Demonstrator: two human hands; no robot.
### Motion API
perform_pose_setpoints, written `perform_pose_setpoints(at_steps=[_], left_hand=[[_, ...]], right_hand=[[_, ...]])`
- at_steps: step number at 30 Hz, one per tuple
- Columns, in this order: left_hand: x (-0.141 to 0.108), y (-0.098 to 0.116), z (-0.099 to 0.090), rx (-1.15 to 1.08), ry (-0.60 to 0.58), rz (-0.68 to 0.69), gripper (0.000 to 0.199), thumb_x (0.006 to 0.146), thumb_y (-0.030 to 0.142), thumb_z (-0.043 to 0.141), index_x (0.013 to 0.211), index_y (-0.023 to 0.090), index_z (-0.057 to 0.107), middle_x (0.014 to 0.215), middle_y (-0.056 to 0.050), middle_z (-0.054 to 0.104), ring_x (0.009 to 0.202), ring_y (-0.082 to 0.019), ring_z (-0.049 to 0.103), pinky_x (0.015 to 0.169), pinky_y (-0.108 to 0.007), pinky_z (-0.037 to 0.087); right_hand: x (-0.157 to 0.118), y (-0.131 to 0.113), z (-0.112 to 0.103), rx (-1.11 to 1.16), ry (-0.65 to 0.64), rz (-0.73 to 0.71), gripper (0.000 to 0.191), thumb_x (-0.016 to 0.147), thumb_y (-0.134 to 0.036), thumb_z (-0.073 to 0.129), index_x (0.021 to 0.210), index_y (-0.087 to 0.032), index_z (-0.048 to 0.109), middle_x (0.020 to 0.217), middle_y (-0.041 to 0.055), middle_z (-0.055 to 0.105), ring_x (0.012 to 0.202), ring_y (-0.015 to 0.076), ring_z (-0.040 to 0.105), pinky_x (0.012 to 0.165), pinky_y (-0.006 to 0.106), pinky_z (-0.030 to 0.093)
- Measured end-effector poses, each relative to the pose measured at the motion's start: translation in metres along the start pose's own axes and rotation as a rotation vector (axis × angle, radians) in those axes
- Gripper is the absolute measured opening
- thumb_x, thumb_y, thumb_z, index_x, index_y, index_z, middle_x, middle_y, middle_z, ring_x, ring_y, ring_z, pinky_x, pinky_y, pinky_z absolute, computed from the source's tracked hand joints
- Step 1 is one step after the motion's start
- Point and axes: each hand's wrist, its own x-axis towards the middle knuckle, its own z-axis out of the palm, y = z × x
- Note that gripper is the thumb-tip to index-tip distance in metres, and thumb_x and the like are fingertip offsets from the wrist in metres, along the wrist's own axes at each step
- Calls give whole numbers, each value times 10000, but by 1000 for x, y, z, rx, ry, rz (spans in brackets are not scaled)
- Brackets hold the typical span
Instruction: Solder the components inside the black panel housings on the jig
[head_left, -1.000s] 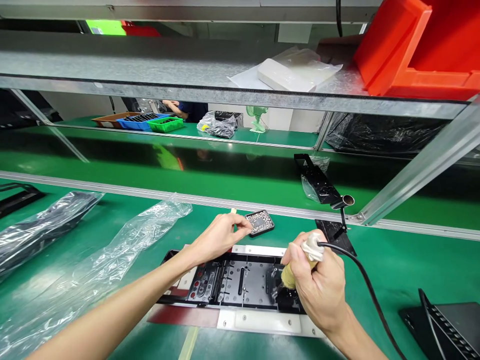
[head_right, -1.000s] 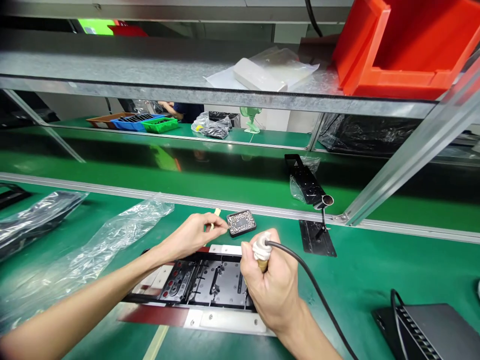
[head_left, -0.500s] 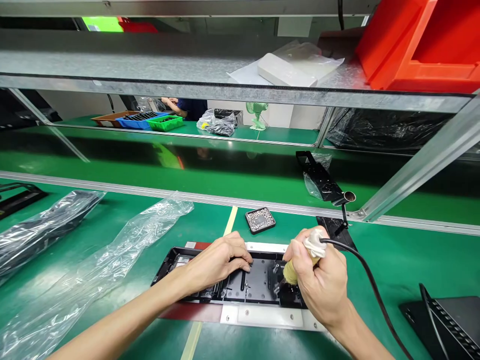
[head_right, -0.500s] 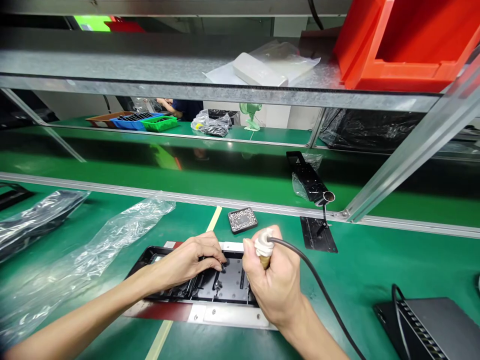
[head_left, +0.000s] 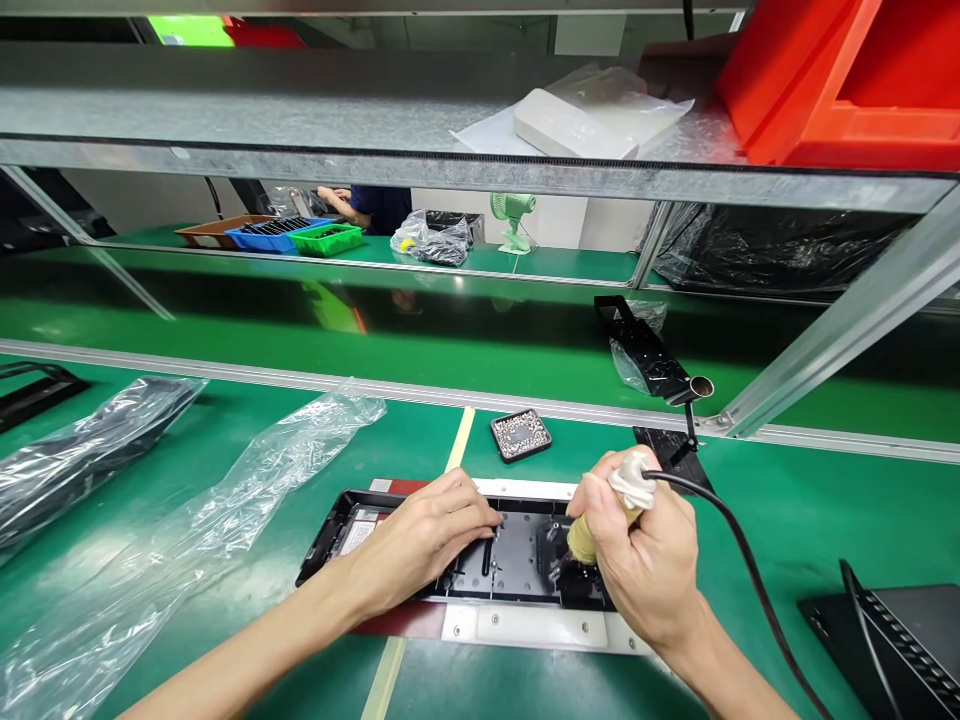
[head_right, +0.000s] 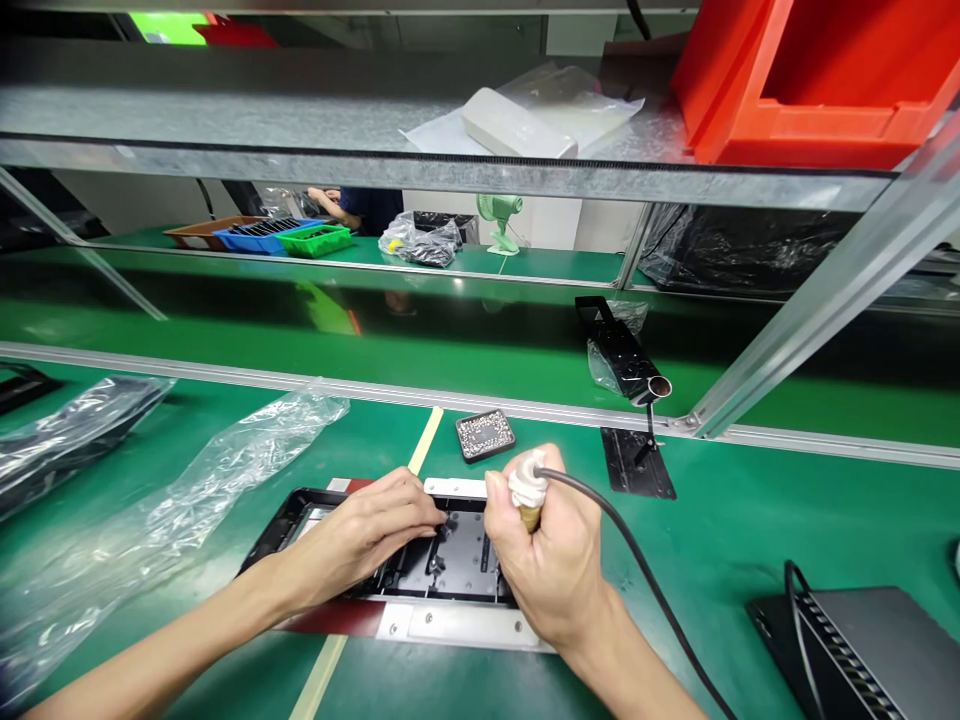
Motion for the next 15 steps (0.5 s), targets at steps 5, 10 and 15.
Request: perform_pose_setpoints(at_steps=[5,10,15], left_hand=[[-5,0,4,106,-2,7,264,1039,156,469,1225,223,644,1085,-71,652,1024,-197,542,861,-338,513],[-8,1,4,150,-5,0,255,1044,165,459,1217,217,639,1071,-72,651,1013,-202,544,851,-344,518],[-11,5,3,184,55,-3,255,1035,155,480,1228,228,631,1077,-64,658,1022,-202,551,866,-354,516]], right_hand=[[0,0,0,5,-10,10,296,978,-214,543,692,-160,601,727,15,562,609,80,556,571,232,460],[-1,1,-1,7,-9,14,277,979,-215,546,714,-162,605,739,11,561,600,77,558,555,235,453],[-2,1,-2,-5,-19,31,299,983,-223,539,698,-165,610,742,14,557,592,80,549,549,250,443]])
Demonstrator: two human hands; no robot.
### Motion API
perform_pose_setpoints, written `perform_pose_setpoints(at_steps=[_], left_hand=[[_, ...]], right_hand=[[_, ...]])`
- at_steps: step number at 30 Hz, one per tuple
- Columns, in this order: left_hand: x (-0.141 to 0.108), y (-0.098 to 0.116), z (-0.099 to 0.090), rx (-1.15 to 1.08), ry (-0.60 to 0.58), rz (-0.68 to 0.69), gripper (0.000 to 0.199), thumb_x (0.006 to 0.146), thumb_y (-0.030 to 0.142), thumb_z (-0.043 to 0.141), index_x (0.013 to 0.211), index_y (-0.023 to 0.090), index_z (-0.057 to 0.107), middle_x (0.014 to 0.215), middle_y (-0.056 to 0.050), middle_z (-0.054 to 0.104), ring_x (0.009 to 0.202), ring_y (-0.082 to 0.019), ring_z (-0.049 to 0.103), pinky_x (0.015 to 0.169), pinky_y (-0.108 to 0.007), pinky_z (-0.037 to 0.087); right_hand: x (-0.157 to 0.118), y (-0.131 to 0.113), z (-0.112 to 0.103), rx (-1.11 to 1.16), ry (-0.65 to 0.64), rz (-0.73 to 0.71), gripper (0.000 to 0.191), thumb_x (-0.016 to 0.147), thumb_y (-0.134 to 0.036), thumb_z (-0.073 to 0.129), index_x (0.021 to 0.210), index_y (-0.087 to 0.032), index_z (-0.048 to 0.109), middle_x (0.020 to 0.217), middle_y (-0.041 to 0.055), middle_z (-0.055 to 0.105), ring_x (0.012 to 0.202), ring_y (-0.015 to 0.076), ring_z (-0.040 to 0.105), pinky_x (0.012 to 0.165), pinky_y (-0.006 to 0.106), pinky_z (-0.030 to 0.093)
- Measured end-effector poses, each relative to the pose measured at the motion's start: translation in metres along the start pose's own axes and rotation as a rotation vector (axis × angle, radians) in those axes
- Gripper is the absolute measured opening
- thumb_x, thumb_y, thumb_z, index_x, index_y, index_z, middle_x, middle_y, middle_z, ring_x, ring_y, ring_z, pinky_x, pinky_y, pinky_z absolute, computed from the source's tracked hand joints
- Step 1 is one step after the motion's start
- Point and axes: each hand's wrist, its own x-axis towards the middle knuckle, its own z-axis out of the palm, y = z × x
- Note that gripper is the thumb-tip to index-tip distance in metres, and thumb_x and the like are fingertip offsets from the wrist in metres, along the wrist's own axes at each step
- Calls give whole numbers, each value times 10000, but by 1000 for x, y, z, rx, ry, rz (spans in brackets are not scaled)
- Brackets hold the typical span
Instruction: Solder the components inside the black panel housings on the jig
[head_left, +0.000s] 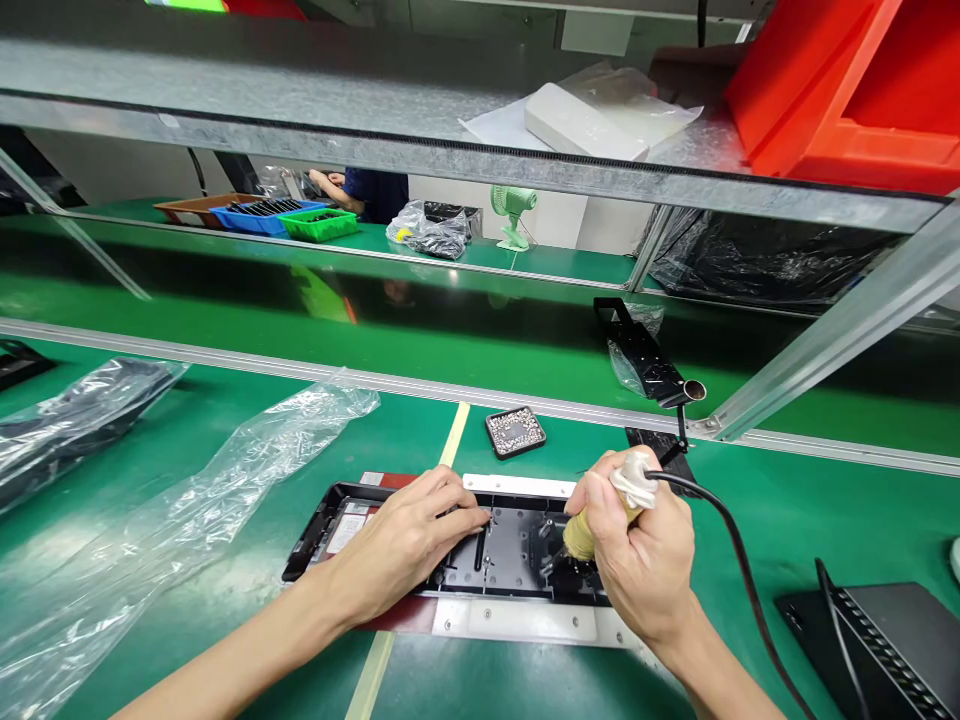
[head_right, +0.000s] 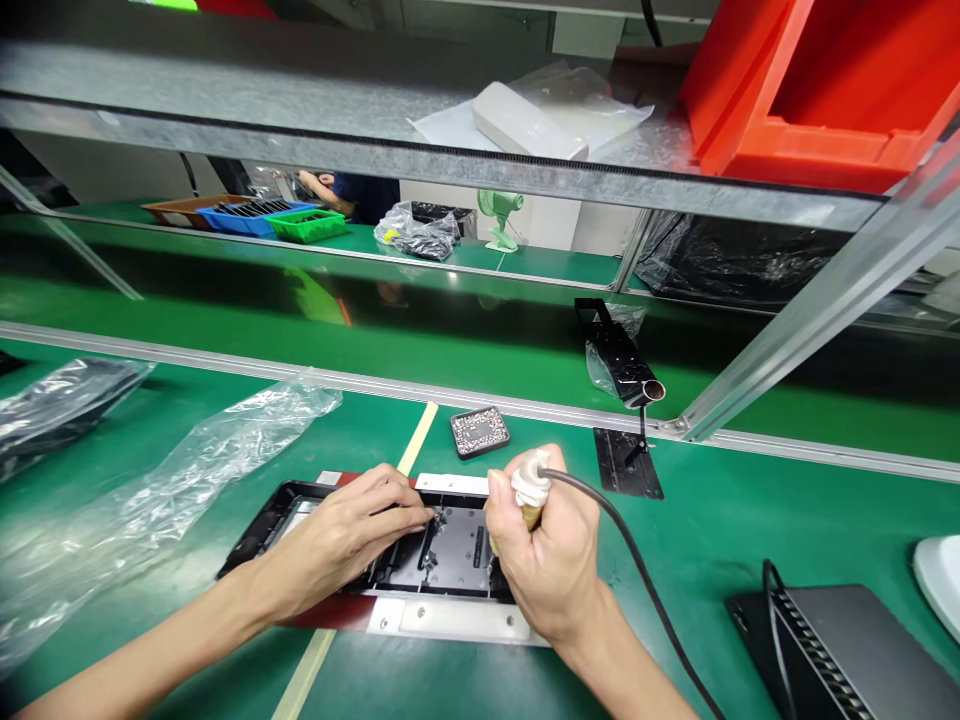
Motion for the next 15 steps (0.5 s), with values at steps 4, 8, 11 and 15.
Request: perform_pose_setpoints(at_steps=[4,8,11,15], left_hand=[[-3,5,6,50,77,-10,248,1031,156,486,1208,219,648,1046,-65,669,1013,-202,567,864,-352,523],[-7,7,13,75,154,-34,264,1021,132,477,1197,217,654,1043,-64,676,1028,-214,584,890,-368,527],[-15,4,15,49,205,-39,274,1008,129,495,1217,222,646,1062,-67,681,1025,-224,591,893,-385,528],[-22,-2,20,-27,376,69,316,991,152,518,1254,257,659,1090,-74,702,1043,-246,615,896,-404,538]], right_hand=[[-1,-4,-1,56,-5,40,276,975,-201,549,705,-170,595,728,7,555,570,79,550,524,250,442],[-4,-8,1,132,-7,46,269,965,-178,555,696,-188,562,703,1,554,580,98,566,535,270,452],[-6,-12,3,178,5,85,269,962,-191,560,693,-193,560,673,-4,556,566,103,551,530,281,435],[-9,-21,7,192,46,78,356,971,-337,520,639,-209,529,603,7,553,515,121,509,492,305,402]])
